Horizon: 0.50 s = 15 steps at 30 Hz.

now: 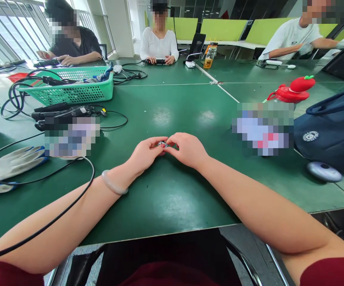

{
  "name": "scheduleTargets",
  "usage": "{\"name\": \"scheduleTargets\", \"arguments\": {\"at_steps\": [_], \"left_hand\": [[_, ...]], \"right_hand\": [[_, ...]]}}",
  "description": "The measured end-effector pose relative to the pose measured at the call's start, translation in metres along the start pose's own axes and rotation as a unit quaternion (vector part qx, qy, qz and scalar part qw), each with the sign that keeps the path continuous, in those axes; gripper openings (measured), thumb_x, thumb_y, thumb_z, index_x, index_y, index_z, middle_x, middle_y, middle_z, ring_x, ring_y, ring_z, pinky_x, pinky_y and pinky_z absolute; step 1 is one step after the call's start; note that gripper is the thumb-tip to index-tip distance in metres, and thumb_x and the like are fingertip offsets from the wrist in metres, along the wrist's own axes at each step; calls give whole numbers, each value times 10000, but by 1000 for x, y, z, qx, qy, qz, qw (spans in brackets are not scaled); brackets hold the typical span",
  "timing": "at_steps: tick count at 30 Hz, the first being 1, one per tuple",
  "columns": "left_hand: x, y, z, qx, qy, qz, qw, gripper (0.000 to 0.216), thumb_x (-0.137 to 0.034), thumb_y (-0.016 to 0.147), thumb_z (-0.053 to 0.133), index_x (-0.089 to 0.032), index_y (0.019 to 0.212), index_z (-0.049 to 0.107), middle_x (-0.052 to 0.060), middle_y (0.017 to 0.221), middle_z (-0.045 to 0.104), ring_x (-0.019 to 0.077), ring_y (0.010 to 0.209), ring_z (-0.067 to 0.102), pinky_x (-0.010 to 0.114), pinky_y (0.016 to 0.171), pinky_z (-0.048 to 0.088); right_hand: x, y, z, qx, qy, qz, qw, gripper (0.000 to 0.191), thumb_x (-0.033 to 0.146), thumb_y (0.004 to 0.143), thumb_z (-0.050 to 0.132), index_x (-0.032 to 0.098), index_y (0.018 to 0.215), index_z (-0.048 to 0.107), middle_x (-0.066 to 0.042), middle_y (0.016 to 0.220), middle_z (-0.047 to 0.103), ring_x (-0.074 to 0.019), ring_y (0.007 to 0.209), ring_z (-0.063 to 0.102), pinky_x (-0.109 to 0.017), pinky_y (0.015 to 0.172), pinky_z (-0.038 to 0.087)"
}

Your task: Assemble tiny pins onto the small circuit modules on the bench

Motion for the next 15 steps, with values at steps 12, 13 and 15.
{"name": "scheduleTargets", "arguments": {"at_steps": [12, 13, 15], "left_hand": [[-2, -8, -6, 20, 136, 3, 990, 370, -218, 757, 573, -153, 1112, 658, 66, 978, 723, 169, 844, 655, 333, 853, 504], [-3, -7, -11, 11, 179, 16, 984, 376, -228, 769, 564, -161, 1129, 651, 69, 1003, 721, 176, 855, 659, 337, 858, 504], [-10, -6, -26, -26, 291, 58, 955, 379, -202, 785, 531, -184, 1145, 649, 70, 1073, 708, 191, 918, 662, 339, 899, 489]], "right_hand": [[-1, 6, 20, 73, 79, -22, 994, 120, 297, 803, 701, 180, 794, 672, 14, 723, 616, -112, 665, 516, -234, 626, 338], [-3, 6, 18, 69, 100, -21, 992, 116, 298, 806, 697, 184, 799, 679, 21, 697, 605, -105, 649, 506, -227, 624, 337], [-10, 6, 13, 52, 122, 0, 991, 145, 315, 834, 656, 182, 784, 684, 22, 665, 591, -102, 630, 492, -225, 616, 332]]}}
Point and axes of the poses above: each hand's wrist, its own y-axis towards the middle knuckle, its own z-axis out of the palm, x = y × z, the point moved 6 cm from there along y, towards the middle knuckle
